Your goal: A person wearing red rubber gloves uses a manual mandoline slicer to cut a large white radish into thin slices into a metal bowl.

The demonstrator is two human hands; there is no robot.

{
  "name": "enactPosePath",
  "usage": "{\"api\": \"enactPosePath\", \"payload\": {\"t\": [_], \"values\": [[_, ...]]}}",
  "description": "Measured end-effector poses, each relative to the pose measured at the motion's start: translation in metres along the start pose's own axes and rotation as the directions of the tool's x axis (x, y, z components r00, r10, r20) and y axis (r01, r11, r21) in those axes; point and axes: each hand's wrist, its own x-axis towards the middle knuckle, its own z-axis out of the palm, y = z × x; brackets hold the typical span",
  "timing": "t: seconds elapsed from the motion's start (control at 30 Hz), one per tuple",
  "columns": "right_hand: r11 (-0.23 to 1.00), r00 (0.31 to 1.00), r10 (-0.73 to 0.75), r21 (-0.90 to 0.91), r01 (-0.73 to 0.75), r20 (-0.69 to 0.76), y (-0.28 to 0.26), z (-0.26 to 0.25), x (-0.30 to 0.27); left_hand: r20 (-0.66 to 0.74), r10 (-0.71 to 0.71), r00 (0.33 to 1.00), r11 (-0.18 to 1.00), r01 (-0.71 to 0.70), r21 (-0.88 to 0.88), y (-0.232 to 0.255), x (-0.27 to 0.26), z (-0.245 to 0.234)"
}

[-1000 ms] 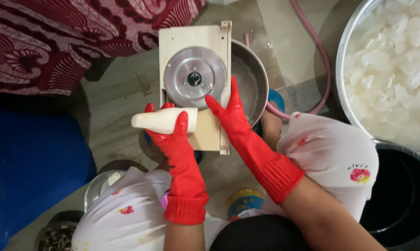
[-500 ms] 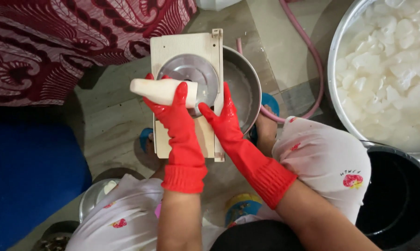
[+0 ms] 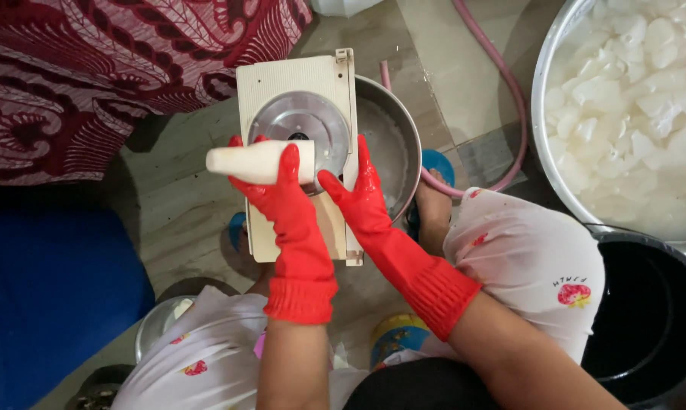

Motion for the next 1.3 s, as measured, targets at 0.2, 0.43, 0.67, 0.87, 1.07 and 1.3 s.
{"api": "enactPosePath", "payload": {"t": [0.2, 0.43, 0.67, 0.87, 1.07, 1.3], "values": [[1.000, 1.000, 0.023, -0.015, -0.023, 0.015, -0.014, -0.001, -0.005, -0.013, -0.153, 0.988, 0.979, 0.153, 0.136, 0.074, -0.059, -0.062], [1.000, 1.000, 0.009, 0.000, -0.009, -0.003, -0.003, 0.000, -0.003, -0.048, -0.078, 0.996, 0.997, 0.078, -0.012, 0.031, -0.016, 0.002], [1.000, 1.000, 0.012, 0.001, -0.012, 0.015, -0.007, -0.002, -0.008, -0.011, -0.108, 0.994, 0.977, 0.108, 0.184, 0.052, -0.049, -0.061], [0.999, 0.999, -0.031, 0.007, 0.031, -0.004, 0.002, 0.001, 0.001, -0.049, -0.089, 0.995, 0.996, 0.088, -0.031, 0.012, -0.019, -0.011], [1.000, 1.000, -0.014, -0.011, 0.014, 0.009, 0.001, 0.000, -0.003, -0.007, -0.027, 1.000, 0.996, 0.028, 0.081, 0.022, -0.027, -0.044], [0.999, 0.999, -0.050, 0.013, 0.050, -0.008, 0.004, 0.001, -0.005, -0.046, -0.088, 0.995, 0.994, 0.090, 0.058, 0.026, -0.037, -0.041]]}}
